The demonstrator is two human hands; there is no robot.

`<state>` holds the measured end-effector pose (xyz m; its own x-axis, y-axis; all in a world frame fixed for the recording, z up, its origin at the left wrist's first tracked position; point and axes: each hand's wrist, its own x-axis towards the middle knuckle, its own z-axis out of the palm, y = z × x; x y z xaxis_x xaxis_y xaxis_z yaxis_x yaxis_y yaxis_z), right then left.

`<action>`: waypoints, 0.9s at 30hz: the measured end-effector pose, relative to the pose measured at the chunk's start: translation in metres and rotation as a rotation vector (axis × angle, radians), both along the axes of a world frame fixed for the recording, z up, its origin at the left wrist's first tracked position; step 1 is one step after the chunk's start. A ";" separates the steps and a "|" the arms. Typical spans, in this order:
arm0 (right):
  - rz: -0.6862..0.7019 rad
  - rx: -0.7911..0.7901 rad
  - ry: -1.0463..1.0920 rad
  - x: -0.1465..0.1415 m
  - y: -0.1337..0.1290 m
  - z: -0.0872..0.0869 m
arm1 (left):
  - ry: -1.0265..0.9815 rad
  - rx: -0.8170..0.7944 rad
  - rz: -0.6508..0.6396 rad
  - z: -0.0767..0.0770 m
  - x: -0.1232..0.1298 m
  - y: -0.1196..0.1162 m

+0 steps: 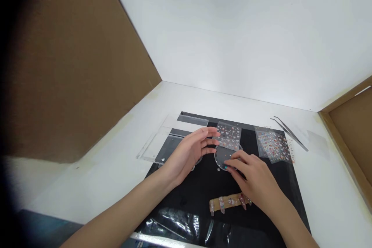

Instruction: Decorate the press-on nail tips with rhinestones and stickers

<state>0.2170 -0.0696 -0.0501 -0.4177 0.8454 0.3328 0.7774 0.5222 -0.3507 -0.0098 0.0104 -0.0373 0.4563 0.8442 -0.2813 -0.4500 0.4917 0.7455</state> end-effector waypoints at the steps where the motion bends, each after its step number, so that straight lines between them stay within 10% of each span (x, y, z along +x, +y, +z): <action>1: 0.022 -0.021 -0.023 -0.002 0.000 -0.003 | 0.010 -0.010 0.004 0.002 0.000 0.000; 27: 0.184 0.021 -0.384 -0.016 0.025 0.000 | 0.021 -0.109 0.040 0.015 0.002 0.002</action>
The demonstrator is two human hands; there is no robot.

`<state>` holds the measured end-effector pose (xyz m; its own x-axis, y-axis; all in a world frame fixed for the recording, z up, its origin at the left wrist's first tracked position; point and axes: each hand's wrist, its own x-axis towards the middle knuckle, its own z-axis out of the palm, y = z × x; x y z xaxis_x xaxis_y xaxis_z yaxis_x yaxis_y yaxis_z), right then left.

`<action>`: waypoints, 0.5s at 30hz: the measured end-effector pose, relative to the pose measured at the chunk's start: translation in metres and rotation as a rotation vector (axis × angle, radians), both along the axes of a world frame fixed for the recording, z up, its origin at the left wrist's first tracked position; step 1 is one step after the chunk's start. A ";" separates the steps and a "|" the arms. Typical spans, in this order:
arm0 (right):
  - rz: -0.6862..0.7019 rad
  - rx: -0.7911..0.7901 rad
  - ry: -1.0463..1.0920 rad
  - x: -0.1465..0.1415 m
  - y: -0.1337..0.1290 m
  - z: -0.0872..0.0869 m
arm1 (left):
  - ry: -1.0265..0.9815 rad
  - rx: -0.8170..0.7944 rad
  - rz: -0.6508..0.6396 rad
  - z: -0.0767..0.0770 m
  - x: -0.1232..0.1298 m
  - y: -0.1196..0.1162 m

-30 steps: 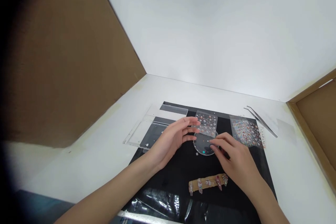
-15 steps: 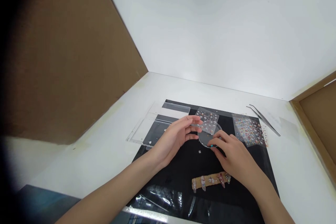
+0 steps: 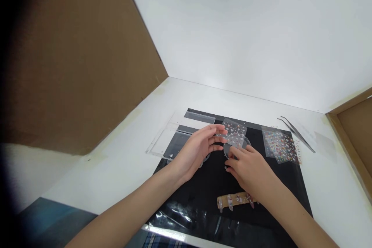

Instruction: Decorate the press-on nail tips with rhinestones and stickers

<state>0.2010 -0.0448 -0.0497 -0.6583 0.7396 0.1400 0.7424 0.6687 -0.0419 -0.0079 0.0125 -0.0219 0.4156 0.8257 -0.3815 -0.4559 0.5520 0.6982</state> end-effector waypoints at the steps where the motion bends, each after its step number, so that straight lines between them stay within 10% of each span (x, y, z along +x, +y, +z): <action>1: 0.006 0.008 0.002 0.000 0.001 0.000 | 0.001 -0.004 -0.001 0.001 0.000 0.000; 15: 0.038 0.017 0.050 -0.004 0.000 -0.003 | 0.019 -0.006 -0.005 0.002 0.000 -0.001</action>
<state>0.1975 -0.0452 -0.0523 -0.6776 0.7116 0.1857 0.7138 0.6971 -0.0669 -0.0079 0.0111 -0.0196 0.4124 0.8214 -0.3939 -0.4402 0.5583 0.7033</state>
